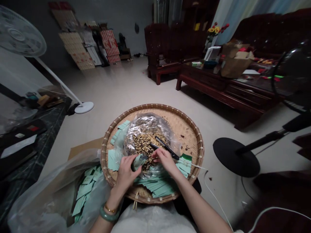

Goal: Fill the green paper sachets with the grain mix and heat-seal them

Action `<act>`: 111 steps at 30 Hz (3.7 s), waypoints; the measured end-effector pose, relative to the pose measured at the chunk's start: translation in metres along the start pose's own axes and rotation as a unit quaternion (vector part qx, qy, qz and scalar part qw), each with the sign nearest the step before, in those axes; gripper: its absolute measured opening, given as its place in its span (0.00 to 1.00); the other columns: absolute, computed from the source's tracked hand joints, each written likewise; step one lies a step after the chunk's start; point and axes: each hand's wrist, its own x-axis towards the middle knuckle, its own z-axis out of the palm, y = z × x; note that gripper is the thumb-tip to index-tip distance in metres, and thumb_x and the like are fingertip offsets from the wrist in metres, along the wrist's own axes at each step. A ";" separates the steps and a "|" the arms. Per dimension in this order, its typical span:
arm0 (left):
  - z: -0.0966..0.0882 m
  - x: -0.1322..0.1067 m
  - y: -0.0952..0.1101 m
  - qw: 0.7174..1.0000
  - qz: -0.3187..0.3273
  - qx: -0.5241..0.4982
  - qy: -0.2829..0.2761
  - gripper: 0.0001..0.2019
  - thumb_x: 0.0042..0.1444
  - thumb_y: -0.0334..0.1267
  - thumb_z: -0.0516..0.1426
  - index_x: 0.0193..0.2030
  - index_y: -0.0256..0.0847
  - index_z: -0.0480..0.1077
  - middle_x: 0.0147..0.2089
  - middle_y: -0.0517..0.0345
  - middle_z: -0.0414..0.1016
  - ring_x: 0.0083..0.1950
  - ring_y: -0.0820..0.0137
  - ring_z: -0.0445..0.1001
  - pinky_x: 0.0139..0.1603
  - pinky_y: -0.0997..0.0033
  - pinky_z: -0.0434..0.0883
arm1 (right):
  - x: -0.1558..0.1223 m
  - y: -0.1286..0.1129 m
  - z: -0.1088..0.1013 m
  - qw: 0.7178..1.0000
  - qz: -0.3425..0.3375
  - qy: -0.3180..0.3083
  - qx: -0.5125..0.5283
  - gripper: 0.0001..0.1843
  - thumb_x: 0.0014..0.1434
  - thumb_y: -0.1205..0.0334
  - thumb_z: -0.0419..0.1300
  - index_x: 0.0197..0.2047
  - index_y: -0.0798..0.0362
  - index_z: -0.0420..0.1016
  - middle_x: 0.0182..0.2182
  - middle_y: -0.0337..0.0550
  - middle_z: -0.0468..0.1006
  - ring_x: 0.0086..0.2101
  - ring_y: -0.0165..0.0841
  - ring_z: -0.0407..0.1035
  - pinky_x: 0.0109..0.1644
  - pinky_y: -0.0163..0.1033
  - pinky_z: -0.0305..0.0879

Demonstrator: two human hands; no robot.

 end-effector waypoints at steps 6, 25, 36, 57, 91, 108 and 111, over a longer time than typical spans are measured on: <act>-0.007 0.004 -0.003 0.999 -0.036 -0.020 0.022 0.17 0.48 0.34 0.59 0.47 0.40 0.68 0.44 0.51 0.73 0.46 0.60 0.70 0.47 0.57 0.70 | 0.012 0.011 -0.008 0.940 -0.123 0.037 -0.317 0.22 0.54 0.65 0.57 0.54 0.54 0.68 0.47 0.52 0.74 0.45 0.40 0.70 0.52 0.48 0.64; -0.008 -0.002 -0.020 0.995 -0.074 -0.046 0.053 0.19 0.49 0.39 0.59 0.49 0.40 0.67 0.44 0.49 0.73 0.45 0.60 0.72 0.39 0.61 0.73 | 0.059 -0.027 0.026 0.919 -0.161 -0.046 -0.357 0.20 0.44 0.75 0.62 0.43 0.53 0.75 0.36 0.42 0.75 0.35 0.33 0.69 0.42 0.37 0.65; -0.008 0.009 -0.011 0.993 -0.089 -0.062 0.045 0.19 0.48 0.38 0.60 0.49 0.40 0.68 0.42 0.51 0.73 0.41 0.63 0.71 0.30 0.68 0.71 | 0.059 -0.035 0.012 0.995 0.059 -0.071 0.027 0.22 0.40 0.63 0.68 0.40 0.54 0.72 0.27 0.35 0.75 0.25 0.27 0.70 0.32 0.35 0.70; 0.010 0.042 0.010 0.997 -0.039 -0.049 0.055 0.22 0.45 0.33 0.61 0.50 0.42 0.68 0.41 0.52 0.71 0.43 0.61 0.70 0.38 0.62 0.71 | 0.034 -0.113 0.008 0.840 -0.227 -0.108 -0.481 0.24 0.44 0.80 0.59 0.45 0.56 0.74 0.40 0.46 0.78 0.42 0.38 0.70 0.46 0.41 0.63; 0.003 0.033 -0.001 0.979 -0.123 -0.153 0.063 0.20 0.47 0.37 0.60 0.49 0.40 0.68 0.44 0.51 0.68 0.38 0.69 0.73 0.26 0.75 0.73 | 0.080 -0.047 0.021 0.827 -0.184 -0.048 -0.529 0.20 0.55 0.78 0.49 0.48 0.58 0.72 0.45 0.53 0.75 0.47 0.37 0.68 0.51 0.39 0.60; 0.001 0.033 -0.001 0.980 -0.142 -0.132 0.050 0.22 0.48 0.38 0.60 0.51 0.37 0.67 0.45 0.50 0.67 0.30 0.74 0.71 0.27 0.73 0.73 | 0.111 -0.042 0.030 0.838 -0.190 -0.081 -0.505 0.13 0.43 0.77 0.59 0.34 0.57 0.74 0.31 0.44 0.75 0.33 0.34 0.68 0.36 0.33 0.59; 0.000 0.033 0.000 0.979 -0.149 -0.127 0.051 0.23 0.47 0.38 0.60 0.51 0.37 0.67 0.45 0.50 0.67 0.28 0.75 0.70 0.27 0.73 0.72 | 0.108 -0.044 0.027 0.854 -0.188 -0.071 -0.480 0.10 0.43 0.76 0.59 0.32 0.57 0.74 0.27 0.41 0.75 0.29 0.31 0.67 0.33 0.31 0.58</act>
